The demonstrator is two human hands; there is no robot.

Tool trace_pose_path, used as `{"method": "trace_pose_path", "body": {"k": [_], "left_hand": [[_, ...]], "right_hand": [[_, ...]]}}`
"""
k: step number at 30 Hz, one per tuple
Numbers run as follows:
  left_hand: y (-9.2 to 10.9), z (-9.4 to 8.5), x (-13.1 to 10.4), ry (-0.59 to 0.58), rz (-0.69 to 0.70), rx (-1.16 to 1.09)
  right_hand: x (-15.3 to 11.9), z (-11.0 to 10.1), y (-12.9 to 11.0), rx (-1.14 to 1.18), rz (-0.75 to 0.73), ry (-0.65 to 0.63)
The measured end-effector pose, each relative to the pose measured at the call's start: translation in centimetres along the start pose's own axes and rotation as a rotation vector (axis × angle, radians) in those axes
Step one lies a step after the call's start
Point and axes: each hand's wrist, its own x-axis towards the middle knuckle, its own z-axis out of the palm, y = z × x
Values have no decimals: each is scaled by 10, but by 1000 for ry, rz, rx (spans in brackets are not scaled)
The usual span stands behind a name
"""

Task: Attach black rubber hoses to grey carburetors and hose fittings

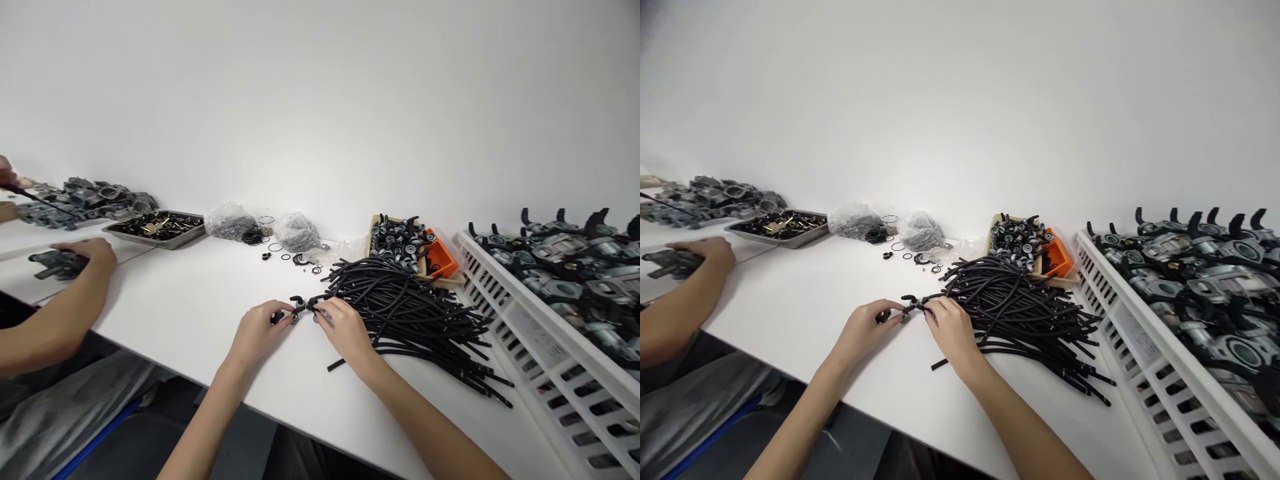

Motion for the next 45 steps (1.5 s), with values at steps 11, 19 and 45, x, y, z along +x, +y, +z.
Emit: {"method": "trace_pose_path", "body": {"k": [11, 19, 45], "left_hand": [[0, 2, 1, 1, -5, 17], [3, -2, -4, 245, 68, -312], [19, 14, 20, 327, 165, -484]], "right_hand": [[1, 1, 1, -14, -18, 8], [1, -5, -2, 31, -50, 130], [-4, -8, -3, 36, -60, 157]]}}
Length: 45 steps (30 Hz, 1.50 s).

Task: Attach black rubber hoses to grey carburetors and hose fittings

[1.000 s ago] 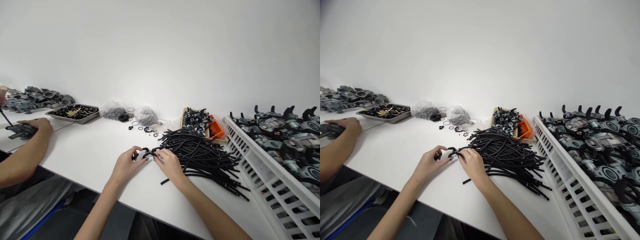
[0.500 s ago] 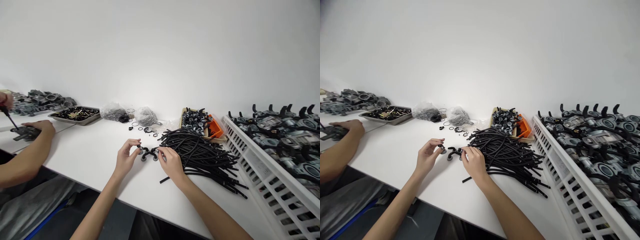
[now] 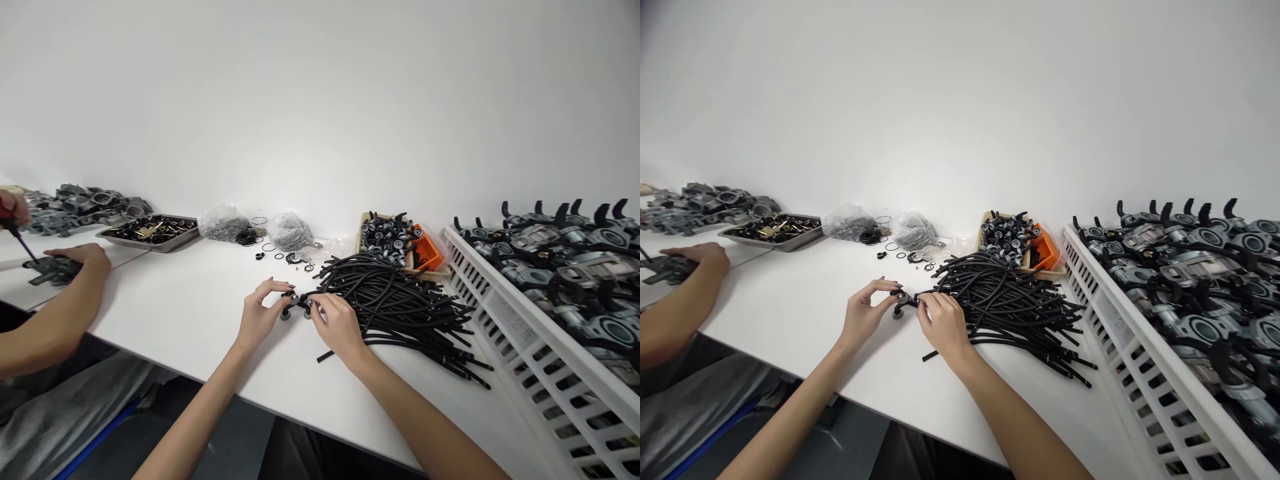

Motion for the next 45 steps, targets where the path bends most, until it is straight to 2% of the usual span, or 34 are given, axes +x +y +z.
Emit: {"method": "trace_pose_path", "body": {"k": [8, 21, 36, 45], "left_hand": [[-2, 1, -1, -21, -6, -19], [-6, 3, -2, -59, -55, -46], [-5, 4, -3, -70, -105, -38], [-1, 1, -3, -106, -153, 3]], "right_hand": [[0, 0, 0, -13, 1, -22], [0, 4, 4, -28, -53, 19], [-1, 3, 3, -29, -32, -45], [-2, 6, 5, -29, 53, -143]]}}
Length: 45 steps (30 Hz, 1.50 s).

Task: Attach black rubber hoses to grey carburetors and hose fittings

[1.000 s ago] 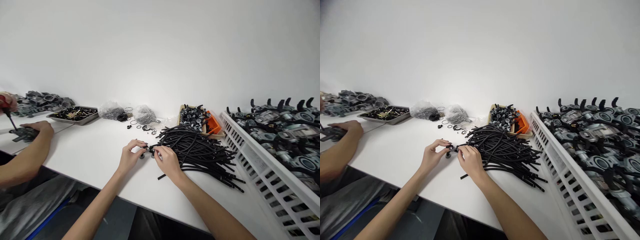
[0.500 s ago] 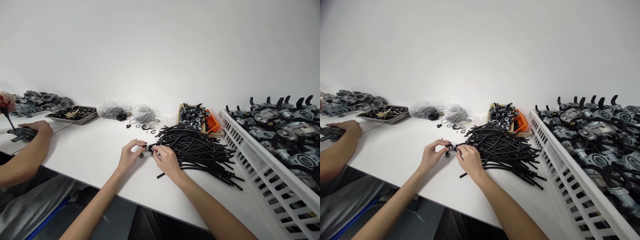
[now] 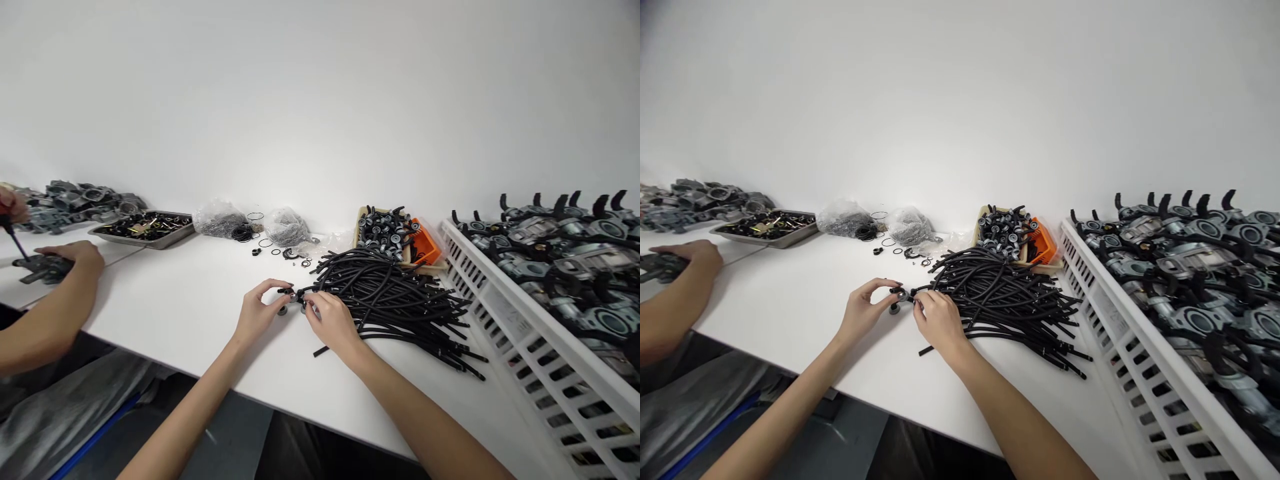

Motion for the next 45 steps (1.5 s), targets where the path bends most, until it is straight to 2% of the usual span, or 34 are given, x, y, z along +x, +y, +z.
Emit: {"method": "trace_pose_path", "body": {"k": [23, 45], "left_hand": [[1, 0, 1, -42, 9, 97], [1, 0, 2, -21, 25, 141]], "right_hand": [[0, 0, 0, 6, 39, -35], [0, -1, -1, 1, 41, -26]]}}
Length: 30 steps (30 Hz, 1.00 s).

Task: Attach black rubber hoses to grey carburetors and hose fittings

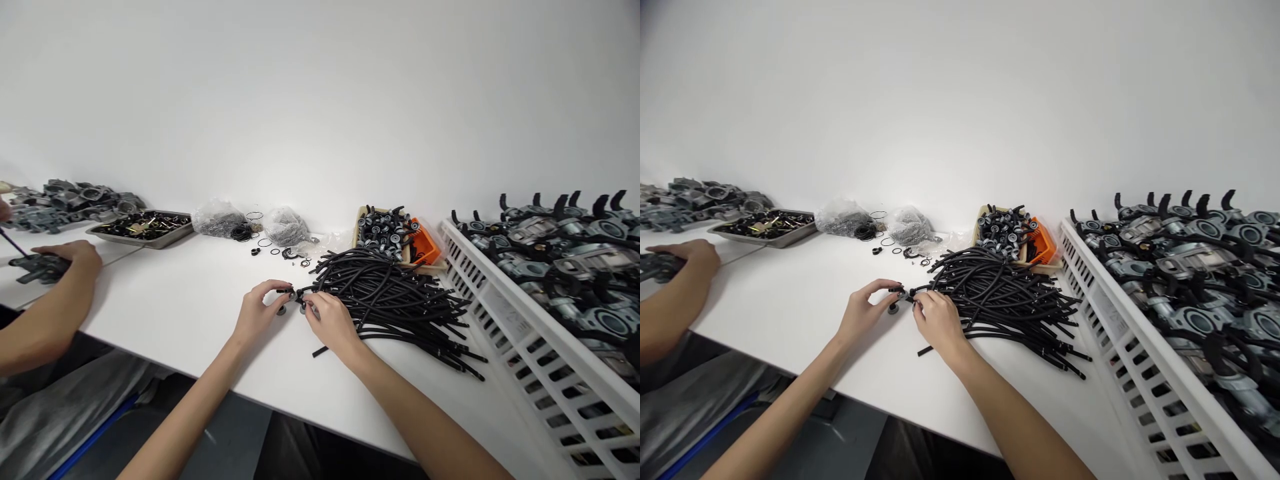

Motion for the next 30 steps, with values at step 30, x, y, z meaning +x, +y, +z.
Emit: {"method": "trace_pose_path", "body": {"k": [30], "left_hand": [[-2, -1, -3, -1, 23, 42]], "right_hand": [[0, 0, 1, 13, -11, 3]]}}
